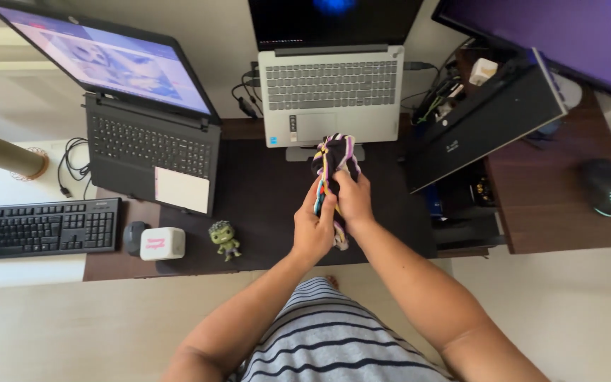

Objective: Tidying items on a desk, including electronics, toys, and a fan.

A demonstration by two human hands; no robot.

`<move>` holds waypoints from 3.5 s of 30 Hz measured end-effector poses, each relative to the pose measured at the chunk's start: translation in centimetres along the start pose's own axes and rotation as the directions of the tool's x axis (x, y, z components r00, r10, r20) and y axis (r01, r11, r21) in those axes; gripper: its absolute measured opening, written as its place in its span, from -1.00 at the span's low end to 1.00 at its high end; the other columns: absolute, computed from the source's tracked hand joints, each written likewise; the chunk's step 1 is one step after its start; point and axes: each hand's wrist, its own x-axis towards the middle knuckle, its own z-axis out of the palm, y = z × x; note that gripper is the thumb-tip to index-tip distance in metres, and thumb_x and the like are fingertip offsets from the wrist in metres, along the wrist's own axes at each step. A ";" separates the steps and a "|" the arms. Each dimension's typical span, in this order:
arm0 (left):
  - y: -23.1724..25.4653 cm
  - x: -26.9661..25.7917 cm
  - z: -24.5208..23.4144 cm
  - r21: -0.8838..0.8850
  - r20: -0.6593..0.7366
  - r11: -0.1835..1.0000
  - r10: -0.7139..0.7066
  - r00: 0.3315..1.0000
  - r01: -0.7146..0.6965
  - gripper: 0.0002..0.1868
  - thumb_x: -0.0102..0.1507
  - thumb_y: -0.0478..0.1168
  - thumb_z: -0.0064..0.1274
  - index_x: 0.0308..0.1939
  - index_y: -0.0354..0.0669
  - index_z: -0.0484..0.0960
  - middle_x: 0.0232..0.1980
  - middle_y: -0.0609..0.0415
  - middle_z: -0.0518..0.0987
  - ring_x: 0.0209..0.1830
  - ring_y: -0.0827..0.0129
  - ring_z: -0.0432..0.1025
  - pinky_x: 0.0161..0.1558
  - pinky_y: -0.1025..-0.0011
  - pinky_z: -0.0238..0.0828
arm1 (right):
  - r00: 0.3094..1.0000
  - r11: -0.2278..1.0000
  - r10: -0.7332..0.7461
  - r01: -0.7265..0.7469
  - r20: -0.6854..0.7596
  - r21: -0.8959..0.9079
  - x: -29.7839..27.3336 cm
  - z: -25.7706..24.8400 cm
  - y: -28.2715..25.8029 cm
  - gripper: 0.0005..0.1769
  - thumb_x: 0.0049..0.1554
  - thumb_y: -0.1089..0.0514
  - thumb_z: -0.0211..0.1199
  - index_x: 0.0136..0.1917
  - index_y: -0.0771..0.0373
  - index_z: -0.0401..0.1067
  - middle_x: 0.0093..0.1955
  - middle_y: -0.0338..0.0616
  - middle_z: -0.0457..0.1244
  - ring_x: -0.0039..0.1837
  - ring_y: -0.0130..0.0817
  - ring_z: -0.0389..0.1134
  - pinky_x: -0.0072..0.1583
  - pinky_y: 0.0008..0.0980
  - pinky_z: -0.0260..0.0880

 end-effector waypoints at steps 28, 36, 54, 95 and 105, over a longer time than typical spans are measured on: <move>-4.0 6.0 -2.1 -0.215 0.149 0.845 -0.467 0.872 0.489 -0.43 0.37 0.09 -0.23 0.43 0.02 0.35 0.19 0.23 0.51 0.02 0.53 0.40 -0.05 0.39 0.48 | 0.939 0.506 -0.270 0.325 0.212 -0.799 -3.6 0.4 -7.3 -0.38 0.02 0.09 0.25 0.37 -0.03 0.37 0.11 0.04 0.43 0.14 0.01 0.49 0.13 -0.18 0.49; -3.5 7.3 -3.6 -0.544 0.305 0.737 -0.270 0.913 0.400 -0.26 0.44 0.33 -0.54 0.48 -0.01 0.33 0.31 0.01 0.45 0.28 0.26 0.37 0.36 0.25 0.25 | 0.897 0.891 0.019 0.185 0.441 -0.414 0.0 0.5 -3.4 -0.44 0.07 0.15 0.35 0.34 0.30 0.43 0.10 0.05 0.42 0.05 -0.22 0.47 0.09 -0.24 0.51; 0.7 7.4 -2.6 -0.255 0.232 0.937 -0.181 0.956 0.240 -0.50 0.58 0.00 -0.20 0.25 -0.33 0.68 -0.14 0.08 0.56 -0.23 0.57 0.23 -0.24 0.53 0.25 | 0.793 0.590 -0.536 0.598 0.291 -0.543 0.9 -0.4 -2.9 -0.74 0.19 0.13 0.28 0.08 0.34 0.51 0.04 -0.04 0.30 0.06 -0.18 0.42 0.12 -0.28 0.40; 0.8 6.9 -2.0 -0.277 0.109 0.914 -0.277 0.955 0.297 -0.59 0.48 -0.07 -0.14 0.19 -0.29 0.62 -0.15 0.05 0.62 -0.28 0.46 0.45 -0.26 0.44 0.41 | 0.767 0.732 -0.613 0.641 0.187 -0.230 -2.5 2.6 -5.5 -0.70 0.22 0.18 0.18 0.18 0.37 0.41 -0.01 0.03 0.37 -0.01 -0.21 0.41 0.04 -0.27 0.41; 2.7 7.2 -0.6 0.159 0.088 0.965 -0.223 0.971 0.207 -0.70 0.47 -0.13 -0.03 -0.17 -0.32 0.63 -0.42 0.01 0.56 -0.43 0.55 0.35 -0.36 0.45 0.37 | 0.772 0.432 -0.612 0.509 0.173 -0.744 0.2 0.6 -5.7 -0.72 0.30 0.02 0.27 0.01 0.29 0.57 -0.17 0.04 0.42 -0.14 -0.21 0.49 -0.09 -0.35 0.42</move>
